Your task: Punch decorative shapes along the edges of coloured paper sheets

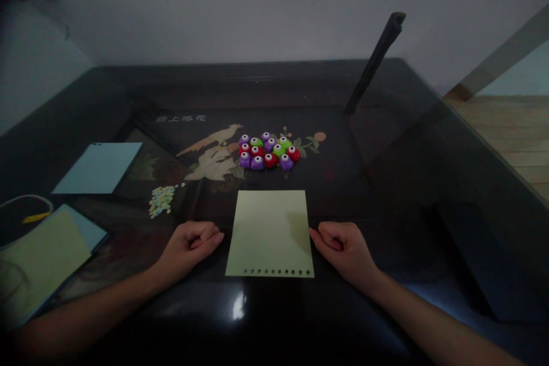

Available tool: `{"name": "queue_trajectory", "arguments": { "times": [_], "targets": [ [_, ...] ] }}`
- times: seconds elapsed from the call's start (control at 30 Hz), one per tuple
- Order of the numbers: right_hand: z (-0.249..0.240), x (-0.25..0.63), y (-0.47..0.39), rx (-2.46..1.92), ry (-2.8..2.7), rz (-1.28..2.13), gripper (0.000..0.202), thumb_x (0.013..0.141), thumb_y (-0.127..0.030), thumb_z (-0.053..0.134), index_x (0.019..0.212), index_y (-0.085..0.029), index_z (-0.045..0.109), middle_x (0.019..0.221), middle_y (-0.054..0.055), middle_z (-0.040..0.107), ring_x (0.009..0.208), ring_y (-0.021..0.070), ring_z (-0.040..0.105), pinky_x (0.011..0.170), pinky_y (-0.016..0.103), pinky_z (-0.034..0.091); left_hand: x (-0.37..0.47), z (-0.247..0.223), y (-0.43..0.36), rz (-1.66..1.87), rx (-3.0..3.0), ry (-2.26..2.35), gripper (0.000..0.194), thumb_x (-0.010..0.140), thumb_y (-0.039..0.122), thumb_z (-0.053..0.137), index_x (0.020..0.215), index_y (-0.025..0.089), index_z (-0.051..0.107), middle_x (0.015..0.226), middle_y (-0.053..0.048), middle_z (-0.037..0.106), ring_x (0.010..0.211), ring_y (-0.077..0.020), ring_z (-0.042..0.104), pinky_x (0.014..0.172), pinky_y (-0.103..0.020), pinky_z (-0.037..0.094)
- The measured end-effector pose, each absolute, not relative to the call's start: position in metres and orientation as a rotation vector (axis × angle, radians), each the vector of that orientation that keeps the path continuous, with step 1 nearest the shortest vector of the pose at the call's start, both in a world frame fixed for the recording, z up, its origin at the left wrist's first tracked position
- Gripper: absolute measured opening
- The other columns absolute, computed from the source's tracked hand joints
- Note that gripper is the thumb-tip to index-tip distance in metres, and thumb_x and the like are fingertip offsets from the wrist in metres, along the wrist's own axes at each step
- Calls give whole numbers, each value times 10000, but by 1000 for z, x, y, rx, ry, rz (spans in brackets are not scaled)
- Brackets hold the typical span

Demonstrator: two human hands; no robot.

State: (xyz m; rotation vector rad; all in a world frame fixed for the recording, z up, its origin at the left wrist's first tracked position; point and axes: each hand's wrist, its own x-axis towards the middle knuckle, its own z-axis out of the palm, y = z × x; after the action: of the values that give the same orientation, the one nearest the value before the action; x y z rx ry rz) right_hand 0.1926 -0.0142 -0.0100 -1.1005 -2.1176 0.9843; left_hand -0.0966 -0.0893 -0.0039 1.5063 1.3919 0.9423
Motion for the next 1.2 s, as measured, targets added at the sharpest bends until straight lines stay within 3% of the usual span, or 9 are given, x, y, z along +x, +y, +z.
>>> {"name": "queue_trajectory", "arguments": {
  "times": [0.93,1.2],
  "targets": [
    [-7,195,-18,-1059,-2164,1009,446,834,-207,504,562,-234,152,487,-71,203,421,77,243,419,232,267,-94,1,-92,921,1580,1395,422,835,234,481,535,207,187,493,80,211,456,-73,232,458,-228,220],
    [-8,196,-19,-1138,-2126,1044,450,830,-235,533,555,-233,176,497,-70,231,447,85,260,441,243,287,-95,-6,-96,1057,1467,1335,448,860,229,520,540,198,207,513,68,244,481,-84,252,479,-242,244]
  ]
}}
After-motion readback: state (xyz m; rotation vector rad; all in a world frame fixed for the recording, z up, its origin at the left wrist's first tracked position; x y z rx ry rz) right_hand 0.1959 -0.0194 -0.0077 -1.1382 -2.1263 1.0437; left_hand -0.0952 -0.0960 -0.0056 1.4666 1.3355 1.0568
